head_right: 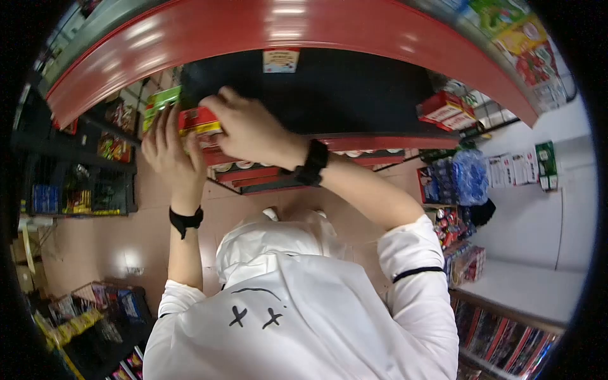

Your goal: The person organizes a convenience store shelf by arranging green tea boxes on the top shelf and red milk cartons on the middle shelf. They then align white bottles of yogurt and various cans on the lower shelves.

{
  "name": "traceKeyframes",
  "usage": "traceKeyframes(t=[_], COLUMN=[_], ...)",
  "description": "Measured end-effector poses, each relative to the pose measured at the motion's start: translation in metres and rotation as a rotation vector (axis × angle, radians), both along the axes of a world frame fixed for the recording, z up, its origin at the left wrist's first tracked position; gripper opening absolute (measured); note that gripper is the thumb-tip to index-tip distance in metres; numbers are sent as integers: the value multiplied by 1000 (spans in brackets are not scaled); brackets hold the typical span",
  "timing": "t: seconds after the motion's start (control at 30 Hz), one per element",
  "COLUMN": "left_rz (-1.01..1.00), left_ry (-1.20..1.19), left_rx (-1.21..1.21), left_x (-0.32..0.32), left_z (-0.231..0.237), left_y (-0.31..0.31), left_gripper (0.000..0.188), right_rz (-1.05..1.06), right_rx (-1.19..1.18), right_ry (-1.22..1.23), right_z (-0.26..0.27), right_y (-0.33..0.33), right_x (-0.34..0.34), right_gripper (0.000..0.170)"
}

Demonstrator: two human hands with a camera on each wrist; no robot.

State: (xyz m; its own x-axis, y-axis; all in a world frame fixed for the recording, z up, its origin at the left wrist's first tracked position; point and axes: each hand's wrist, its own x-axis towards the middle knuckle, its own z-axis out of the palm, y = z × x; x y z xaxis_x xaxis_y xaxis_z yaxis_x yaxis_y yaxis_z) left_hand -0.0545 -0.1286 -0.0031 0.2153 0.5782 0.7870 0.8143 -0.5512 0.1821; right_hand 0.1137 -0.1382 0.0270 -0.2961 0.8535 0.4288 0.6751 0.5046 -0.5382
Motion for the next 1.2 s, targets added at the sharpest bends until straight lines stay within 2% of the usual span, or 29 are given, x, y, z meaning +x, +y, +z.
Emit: traceKeyframes(t=[0.13, 0.27, 0.33, 0.37, 0.53, 0.57, 0.6, 0.7, 0.83, 0.87, 0.93, 0.97, 1.03, 1.07, 1.13, 1.2], left_rz=[111, 86, 121, 108, 125, 131, 133, 118, 81, 73, 64, 40, 19, -79, -277, -318], left_ry=[84, 77, 94, 87, 89, 87, 84, 87, 35, 26, 17, 2, -12, -26, -62, -29], left_rx=[104, 124, 163, 165, 170, 170, 170, 182, 145, 116, 88, 88, 88, 84, 64, 33], left_x=[7, 6, 7, 6, 7, 8, 9, 9, 12, 13, 15, 19, 29, 36, 53, 73], left_z=[-5, -8, -7, -7, -7, -7, -6, -5, -5, -6, -6, -4, 1, 6, 13, 22], left_y=[4, 8, 8, 8, 8, 8, 8, 7, 8, 8, 5, 1, -9, -14, -23, -32], left_gripper=[39, 38, 38, 38, 40, 40, 40, 40, 41, 38, 36, 32, 30, 31, 31, 32], right_rz=[-3, 47, 63, -16, -546, -674, -775, -910, -1033, -1037, -1014, -1014, -963, -960, -956, -930], right_rx=[6, -77, -177, -250, 53, 7, 145, 272, 220, 218, 225, 225, 76, 78, -3, -21], right_ry=[-9, 68, 333, 334, 101, 59, -113, -211, -477, -474, -692, -692, -732, -730, -577, -576], right_z=[0, 0, -4, -2, -18, -3, -10, 2, 11, 11, 10, 11, 13, 10, 7, 15], right_y=[-6, -9, -15, -20, -53, -68, -76, -100, -114, -115, -116, -117, -120, -119, -117, -119], right_x=[-2, 18, 41, 59, 181, 196, 223, 273, 320, 330, 349, 356, 368, 374, 383, 382], right_gripper=[49, 60, 66, 67, 39, 38, 40, 41, 51, 51, 56, 56, 59, 59, 47, 45])
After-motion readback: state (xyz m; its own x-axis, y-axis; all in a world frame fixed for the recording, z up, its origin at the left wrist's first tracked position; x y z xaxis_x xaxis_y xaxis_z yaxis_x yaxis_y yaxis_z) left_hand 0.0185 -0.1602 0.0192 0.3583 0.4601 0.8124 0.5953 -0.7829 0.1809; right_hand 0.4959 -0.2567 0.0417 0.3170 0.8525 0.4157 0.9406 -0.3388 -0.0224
